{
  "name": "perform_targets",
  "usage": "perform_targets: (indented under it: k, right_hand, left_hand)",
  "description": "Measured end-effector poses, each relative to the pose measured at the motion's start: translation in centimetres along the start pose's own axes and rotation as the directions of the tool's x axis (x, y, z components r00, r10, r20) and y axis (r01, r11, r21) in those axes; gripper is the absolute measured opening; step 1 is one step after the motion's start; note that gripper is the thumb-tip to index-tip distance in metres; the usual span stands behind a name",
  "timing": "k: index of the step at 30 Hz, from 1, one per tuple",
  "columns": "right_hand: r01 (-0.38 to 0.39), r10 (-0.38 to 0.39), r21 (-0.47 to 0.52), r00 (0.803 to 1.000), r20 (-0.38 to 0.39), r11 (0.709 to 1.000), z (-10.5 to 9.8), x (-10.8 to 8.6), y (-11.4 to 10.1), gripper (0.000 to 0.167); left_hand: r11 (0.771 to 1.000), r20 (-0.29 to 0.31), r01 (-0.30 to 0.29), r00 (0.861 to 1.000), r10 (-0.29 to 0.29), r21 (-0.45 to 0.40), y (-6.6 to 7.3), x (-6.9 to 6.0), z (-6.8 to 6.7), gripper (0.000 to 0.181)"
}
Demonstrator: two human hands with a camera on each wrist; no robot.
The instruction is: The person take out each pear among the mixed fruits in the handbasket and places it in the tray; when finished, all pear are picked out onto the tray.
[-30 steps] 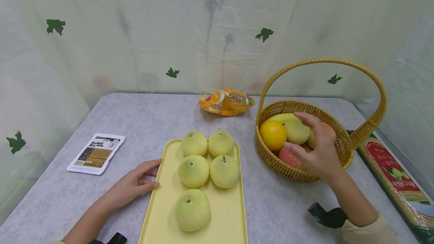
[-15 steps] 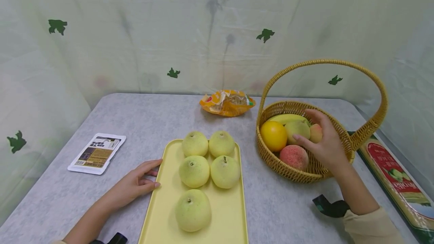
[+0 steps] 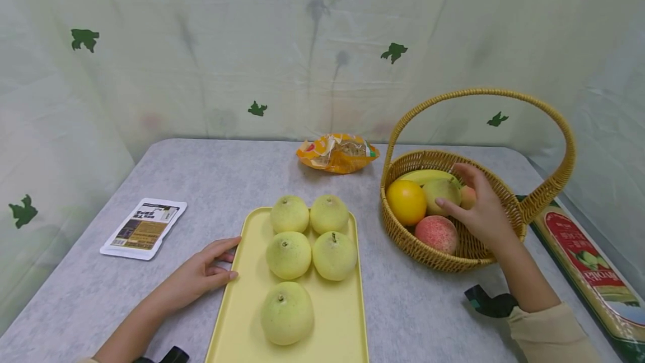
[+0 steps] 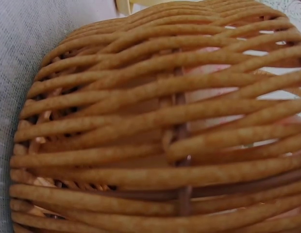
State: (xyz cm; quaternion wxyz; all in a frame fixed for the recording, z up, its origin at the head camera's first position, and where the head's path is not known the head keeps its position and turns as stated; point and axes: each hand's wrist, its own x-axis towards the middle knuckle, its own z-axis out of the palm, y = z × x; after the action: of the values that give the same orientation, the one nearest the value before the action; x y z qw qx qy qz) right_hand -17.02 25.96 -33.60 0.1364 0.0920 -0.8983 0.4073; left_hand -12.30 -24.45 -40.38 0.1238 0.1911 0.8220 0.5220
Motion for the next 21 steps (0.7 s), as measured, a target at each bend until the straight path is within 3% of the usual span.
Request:
perform_targets:
  k: [8, 21]
  right_hand:
    - [-0.064, 0.064, -0.006, 0.995, 0.071, 0.998, 0.1, 0.5, 0.6, 0.082]
    - [-0.094, 0.101, -0.04, 0.974, 0.201, 0.995, -0.4, 1.5, 1.3, 0.083]
  left_hand:
    - [1.0, 0.002, 0.002, 1.0, -0.002, -0.005, 0.0, 0.0, 0.0, 0.061]
    - [1.0, -0.012, -0.01, 1.0, 0.01, 0.011, 0.0, -0.1, 0.1, 0.062]
